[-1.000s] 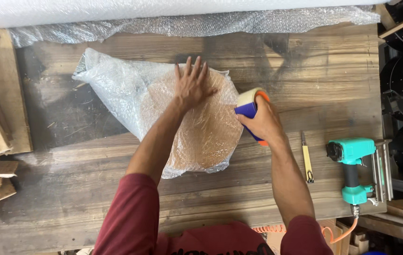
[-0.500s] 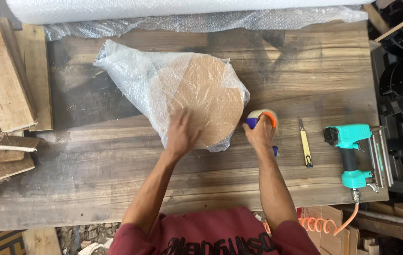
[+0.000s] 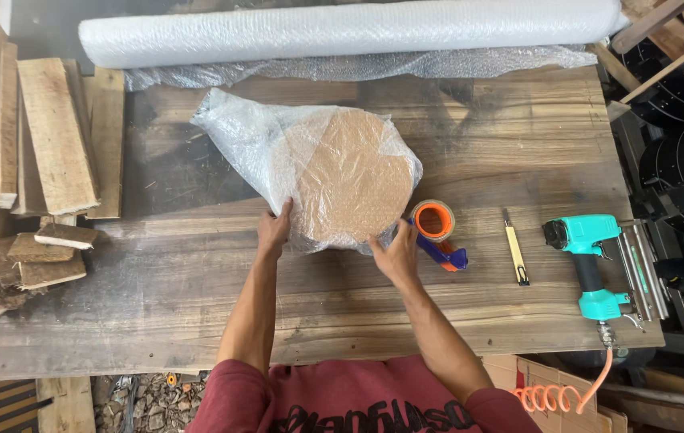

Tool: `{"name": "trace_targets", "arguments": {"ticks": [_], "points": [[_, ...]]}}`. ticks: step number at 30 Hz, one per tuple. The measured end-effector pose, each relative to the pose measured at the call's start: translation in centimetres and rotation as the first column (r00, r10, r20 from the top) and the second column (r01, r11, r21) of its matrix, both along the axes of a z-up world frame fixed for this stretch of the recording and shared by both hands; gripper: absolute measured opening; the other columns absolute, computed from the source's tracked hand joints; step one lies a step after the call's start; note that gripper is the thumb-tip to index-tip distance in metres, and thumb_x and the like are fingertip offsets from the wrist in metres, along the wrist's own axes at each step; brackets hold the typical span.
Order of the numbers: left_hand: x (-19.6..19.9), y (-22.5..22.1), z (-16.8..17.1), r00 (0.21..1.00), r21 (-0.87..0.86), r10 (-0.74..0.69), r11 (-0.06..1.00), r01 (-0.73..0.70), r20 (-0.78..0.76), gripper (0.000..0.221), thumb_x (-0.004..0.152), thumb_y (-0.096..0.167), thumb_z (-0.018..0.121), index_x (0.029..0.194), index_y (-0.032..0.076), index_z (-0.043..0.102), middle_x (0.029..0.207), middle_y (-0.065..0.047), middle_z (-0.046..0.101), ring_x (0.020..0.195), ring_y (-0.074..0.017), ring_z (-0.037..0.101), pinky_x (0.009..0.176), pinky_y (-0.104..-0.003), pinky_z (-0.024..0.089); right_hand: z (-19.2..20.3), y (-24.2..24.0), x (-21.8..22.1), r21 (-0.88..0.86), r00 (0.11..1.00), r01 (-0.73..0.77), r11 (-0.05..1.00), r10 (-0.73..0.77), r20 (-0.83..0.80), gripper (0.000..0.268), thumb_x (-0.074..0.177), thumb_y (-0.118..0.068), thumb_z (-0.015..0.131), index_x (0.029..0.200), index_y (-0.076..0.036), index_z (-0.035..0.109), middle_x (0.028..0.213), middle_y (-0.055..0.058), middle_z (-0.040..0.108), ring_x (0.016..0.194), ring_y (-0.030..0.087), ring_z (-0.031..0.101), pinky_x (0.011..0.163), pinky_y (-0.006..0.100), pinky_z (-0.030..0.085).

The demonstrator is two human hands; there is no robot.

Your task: The person wraps a wooden object in bubble wrap and secures it with clear tape using a tape dispenser.

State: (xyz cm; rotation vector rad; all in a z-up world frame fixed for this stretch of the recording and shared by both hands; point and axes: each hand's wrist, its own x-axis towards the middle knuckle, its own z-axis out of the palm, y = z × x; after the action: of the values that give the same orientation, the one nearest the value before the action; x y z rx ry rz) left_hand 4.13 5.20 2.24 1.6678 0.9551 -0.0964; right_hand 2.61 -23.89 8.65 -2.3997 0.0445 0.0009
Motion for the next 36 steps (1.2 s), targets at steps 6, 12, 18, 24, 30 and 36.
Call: {"name": "trace_targets", "arguments": {"ticks": [6, 12, 18, 24, 30, 36], "points": [[1.7, 0.0, 3.0, 0.99, 0.016, 0.053, 0.998, -0.056, 0.129, 0.094, 0.085, 0.063, 0.08, 0.139, -0.008, 0.052, 0.129, -0.034, 0.061, 0.128, -0.0469, 0.059, 0.1, -0.054, 0.053, -2.8, 0.2, 0.1, 0.198, 0.939, 0.237, 0.951, -0.171, -0.299, 0.105, 0.08, -0.055, 0.084, 0.157, -0.005, 0.033, 0.152, 0.028, 0.036, 0.148, 0.043, 0.039, 0.122, 0.05, 0.034], [1.9, 0.5, 1.4, 0.998, 0.141, -0.031, 0.99, 0.022, 0.059, 0.096, 0.083, 0.068, 0.078, 0.136, -0.008, 0.051, 0.13, -0.035, 0.06, 0.131, -0.0472, 0.056, 0.115, -0.052, 0.044, -0.8, 1.2, 0.9, 0.302, 0.937, 0.228, 0.926, -0.124, -0.326, 0.103, 0.089, -0.045, 0.077, 0.166, -0.006, 0.021, 0.165, 0.032, 0.027, 0.155, 0.042, 0.028, 0.127, 0.053, 0.026], [1.3, 0.8, 2.0, 0.999, 0.072, -0.047, 0.996, 0.046, 0.018, 0.087, 0.088, 0.064, 0.075, 0.136, -0.004, 0.051, 0.129, -0.034, 0.061, 0.128, -0.0483, 0.057, 0.105, -0.055, 0.05, -1.2, 0.7, 2.1, 0.271, 0.936, 0.193, 0.943, -0.094, -0.338, 0.102, 0.089, -0.047, 0.078, 0.168, -0.015, 0.021, 0.166, 0.024, 0.033, 0.153, 0.036, 0.034, 0.124, 0.048, 0.034], [1.6, 1.5, -1.4, 0.998, 0.044, -0.021, 0.999, 0.018, 0.064, 0.081, 0.087, 0.061, 0.082, 0.131, 0.0, 0.052, 0.12, -0.027, 0.065, 0.116, -0.0423, 0.066, 0.084, -0.049, 0.062, -0.2, 0.4, 3.2, 0.265, 0.934, 0.186, 0.946, -0.087, -0.347, 0.101, 0.085, -0.041, 0.081, 0.166, -0.015, 0.028, 0.163, 0.023, 0.039, 0.151, 0.035, 0.039, 0.121, 0.045, 0.038], [0.6, 0.2, 3.4, 0.994, -0.067, -0.022, 0.997, 0.029, 0.103, 0.074, 0.085, 0.046, 0.086, 0.126, -0.006, 0.053, 0.104, -0.02, 0.063, 0.082, -0.0266, 0.069, 0.063, -0.035, 0.062, 1.4, 0.3, 5.1, 0.304, 0.937, 0.228, 0.925, -0.123, -0.326, 0.097, 0.082, -0.03, 0.078, 0.165, -0.011, 0.032, 0.162, 0.025, 0.04, 0.149, 0.037, 0.041, 0.12, 0.046, 0.04], [-2.2, -2.1, 4.6, 0.994, -0.153, -0.032, 0.987, 0.047, 0.1, 0.074, 0.09, 0.038, 0.084, 0.133, -0.012, 0.05, 0.113, -0.028, 0.06, 0.085, -0.0297, 0.068, 0.066, -0.04, 0.061, 2.6, 0.4, 5.7, 0.314, 0.937, 0.239, 0.919, -0.134, -0.323, 0.093, 0.08, -0.023, 0.068, 0.165, -0.009, 0.031, 0.161, 0.028, 0.04, 0.149, 0.04, 0.04, 0.12, 0.05, 0.039]]}}
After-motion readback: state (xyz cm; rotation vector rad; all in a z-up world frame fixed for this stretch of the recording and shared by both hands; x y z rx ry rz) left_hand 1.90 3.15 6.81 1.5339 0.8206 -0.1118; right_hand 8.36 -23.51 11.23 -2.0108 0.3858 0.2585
